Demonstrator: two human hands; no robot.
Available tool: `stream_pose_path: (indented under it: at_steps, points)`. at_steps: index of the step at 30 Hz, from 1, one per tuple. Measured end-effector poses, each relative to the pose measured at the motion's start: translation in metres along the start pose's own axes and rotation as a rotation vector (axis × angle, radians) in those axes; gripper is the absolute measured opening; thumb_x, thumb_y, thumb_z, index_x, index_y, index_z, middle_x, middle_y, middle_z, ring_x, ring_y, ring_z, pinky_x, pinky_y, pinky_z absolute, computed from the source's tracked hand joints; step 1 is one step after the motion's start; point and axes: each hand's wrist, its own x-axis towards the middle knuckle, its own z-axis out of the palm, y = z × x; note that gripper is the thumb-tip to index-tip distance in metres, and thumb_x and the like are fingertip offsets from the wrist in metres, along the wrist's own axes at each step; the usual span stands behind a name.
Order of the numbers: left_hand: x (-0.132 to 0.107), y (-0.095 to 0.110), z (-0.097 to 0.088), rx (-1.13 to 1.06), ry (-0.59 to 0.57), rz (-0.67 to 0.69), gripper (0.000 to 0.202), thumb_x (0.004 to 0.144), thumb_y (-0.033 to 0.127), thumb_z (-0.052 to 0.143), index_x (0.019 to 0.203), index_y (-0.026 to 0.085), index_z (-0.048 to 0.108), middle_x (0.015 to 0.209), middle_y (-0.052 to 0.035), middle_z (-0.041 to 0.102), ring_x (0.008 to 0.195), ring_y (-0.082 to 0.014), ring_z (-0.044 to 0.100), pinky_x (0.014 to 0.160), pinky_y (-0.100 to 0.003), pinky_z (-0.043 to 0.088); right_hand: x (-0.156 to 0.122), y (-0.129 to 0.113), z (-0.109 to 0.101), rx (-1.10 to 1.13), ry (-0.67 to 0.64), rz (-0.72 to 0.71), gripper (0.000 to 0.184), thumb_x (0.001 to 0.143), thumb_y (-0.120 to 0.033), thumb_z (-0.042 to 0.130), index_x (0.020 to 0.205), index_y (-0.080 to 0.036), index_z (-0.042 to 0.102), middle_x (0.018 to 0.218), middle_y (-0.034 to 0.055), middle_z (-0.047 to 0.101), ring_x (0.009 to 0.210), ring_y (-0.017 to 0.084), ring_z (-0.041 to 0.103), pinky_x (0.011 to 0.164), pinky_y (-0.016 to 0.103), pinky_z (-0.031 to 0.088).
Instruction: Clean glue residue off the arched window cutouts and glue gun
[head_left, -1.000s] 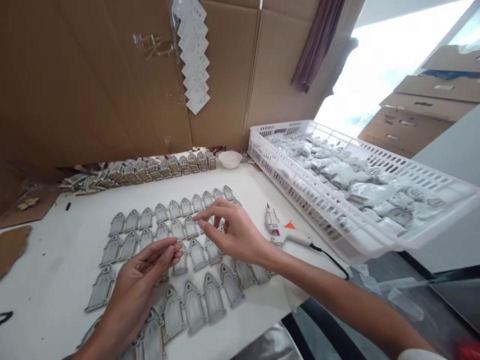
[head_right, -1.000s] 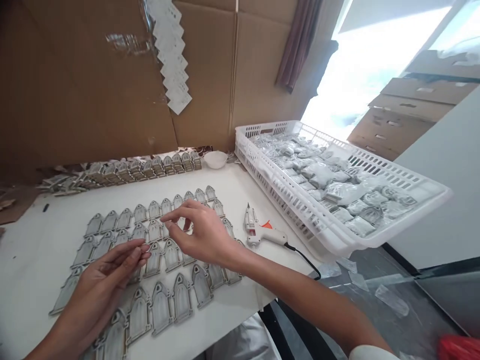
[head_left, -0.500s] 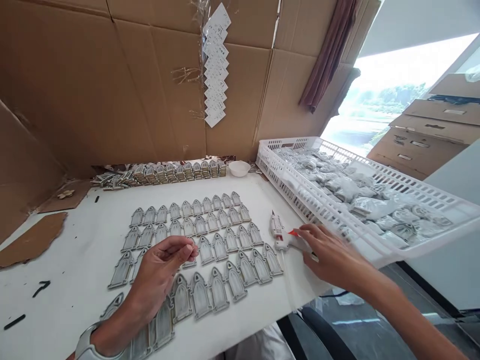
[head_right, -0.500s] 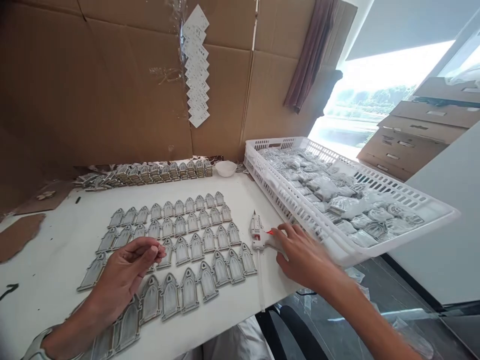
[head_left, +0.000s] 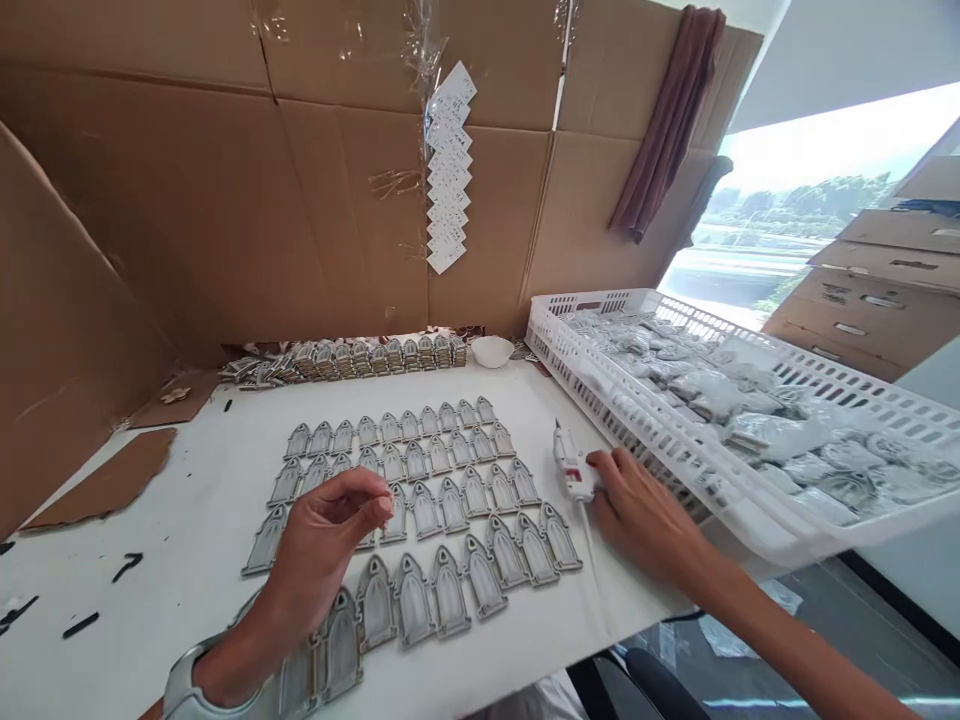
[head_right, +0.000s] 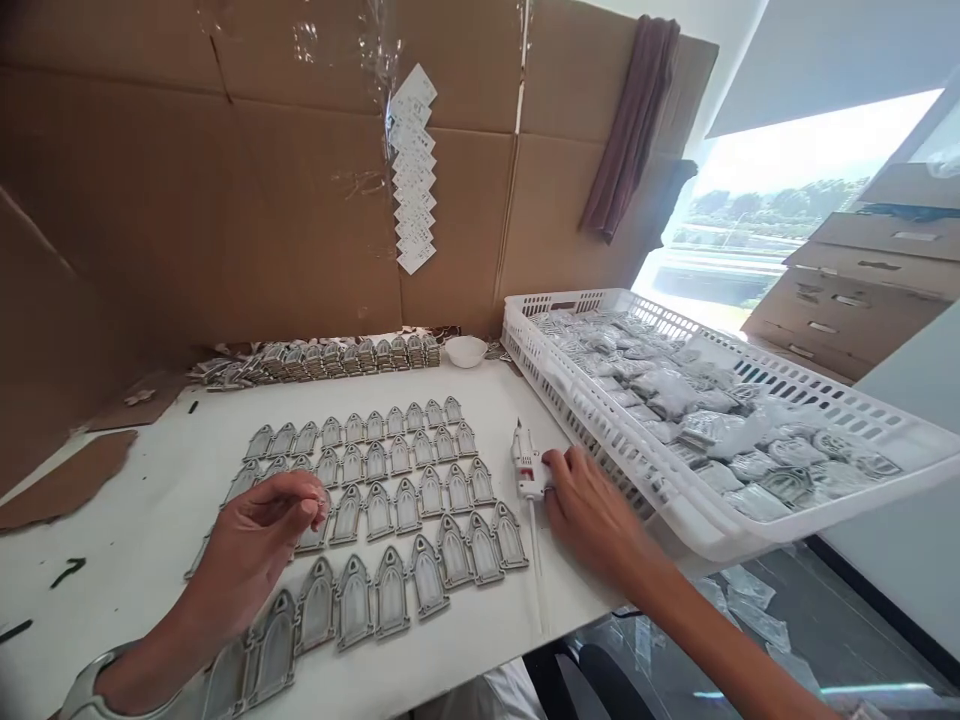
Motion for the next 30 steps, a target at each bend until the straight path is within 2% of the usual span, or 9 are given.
stream_pose_path:
  at_steps: [3, 5, 7, 11, 15, 19, 23, 27, 30]
  points:
    - [0.001, -0.003, -0.010, 0.081, -0.023, 0.071, 0.055, 0.078, 0.070, 0.106, 0.082, 0.020, 0.086, 0.077, -0.0017, 0.077, 0.063, -0.0124, 0.065, 0.060, -0.026, 0.059, 0.009, -0.013, -0.014, 0.191, -0.036, -0.007, 0.026, 0.116, -0.041, 0.045, 0.117, -0.025, 0.065, 0.103, 0.0102, 0.067, 0.086, 0.030, 0.066, 0.077, 0.042, 0.055]
    - [0.003, -0.004, -0.017, 0.137, -0.024, 0.107, 0.051, 0.079, 0.066, 0.107, 0.080, 0.020, 0.086, 0.079, -0.0019, 0.079, 0.070, -0.0142, 0.068, 0.067, -0.028, 0.061, 0.017, -0.029, -0.023, 0.347, -0.127, -0.021, 0.038, 0.121, -0.058, 0.046, 0.111, -0.027, 0.066, 0.092, 0.0054, 0.066, 0.081, 0.026, 0.064, 0.072, 0.038, 0.054]
    - [0.006, -0.005, -0.024, 0.186, -0.013, 0.124, 0.044, 0.078, 0.062, 0.108, 0.078, 0.023, 0.088, 0.081, -0.0029, 0.080, 0.077, -0.0169, 0.071, 0.073, -0.030, 0.063, 0.029, -0.048, -0.027, 0.500, -0.262, -0.029, 0.054, 0.120, -0.073, 0.045, 0.102, -0.026, 0.067, 0.079, 0.0012, 0.061, 0.069, 0.021, 0.058, 0.061, 0.033, 0.049]
    - [0.011, -0.010, -0.032, 0.246, 0.026, 0.118, 0.029, 0.081, 0.055, 0.107, 0.085, 0.029, 0.095, 0.084, -0.0045, 0.084, 0.081, -0.0210, 0.075, 0.073, -0.031, 0.062, 0.057, -0.086, -0.014, 0.733, -0.494, -0.059, 0.075, 0.109, -0.094, 0.050, 0.089, -0.023, 0.067, 0.071, -0.0006, 0.061, 0.060, 0.015, 0.053, 0.056, 0.030, 0.048]
    - [0.009, -0.012, -0.034, 0.266, 0.061, 0.088, 0.018, 0.088, 0.048, 0.103, 0.091, 0.031, 0.097, 0.088, -0.0064, 0.089, 0.082, -0.0242, 0.081, 0.074, -0.033, 0.066, 0.077, -0.105, 0.011, 0.854, -0.574, -0.042, 0.076, 0.110, -0.090, 0.058, 0.086, -0.020, 0.074, 0.060, -0.0013, 0.060, 0.056, 0.015, 0.051, 0.054, 0.029, 0.042]
    - [-0.001, -0.010, -0.032, 0.263, 0.065, 0.076, 0.005, 0.088, 0.037, 0.102, 0.088, 0.035, 0.097, 0.086, -0.0062, 0.091, 0.082, -0.0273, 0.083, 0.078, -0.038, 0.072, 0.073, -0.105, 0.026, 0.953, -0.595, -0.009, 0.074, 0.109, -0.090, 0.059, 0.092, -0.020, 0.079, 0.057, -0.0013, 0.062, 0.053, 0.017, 0.054, 0.055, 0.030, 0.045]
    - [-0.012, -0.009, -0.028, 0.232, 0.053, 0.059, 0.015, 0.086, 0.024, 0.101, 0.090, 0.038, 0.097, 0.084, -0.0041, 0.090, 0.080, -0.0272, 0.083, 0.074, -0.038, 0.071, 0.057, -0.098, 0.027, 1.068, -0.586, 0.013, 0.064, 0.111, -0.083, 0.065, 0.095, -0.024, 0.083, 0.055, -0.0020, 0.061, 0.049, 0.018, 0.058, 0.051, 0.030, 0.049]
    - [-0.016, -0.006, -0.022, 0.214, 0.060, 0.062, 0.029, 0.088, 0.016, 0.099, 0.103, 0.041, 0.096, 0.086, -0.0003, 0.089, 0.076, -0.0256, 0.081, 0.071, -0.039, 0.069, 0.044, -0.091, 0.022, 1.135, -0.589, 0.026, 0.044, 0.114, -0.069, 0.070, 0.107, -0.030, 0.091, 0.076, 0.0023, 0.077, 0.051, 0.016, 0.064, 0.049, 0.028, 0.056]
    - [-0.015, -0.002, -0.019, 0.249, 0.065, 0.083, 0.036, 0.088, 0.013, 0.098, 0.108, 0.042, 0.095, 0.086, 0.0040, 0.089, 0.076, -0.0231, 0.081, 0.069, -0.037, 0.068, 0.036, -0.087, 0.018, 1.120, -0.635, 0.044, 0.053, 0.115, -0.069, 0.065, 0.090, -0.028, 0.087, 0.069, 0.0046, 0.074, 0.050, 0.018, 0.064, 0.047, 0.028, 0.055]
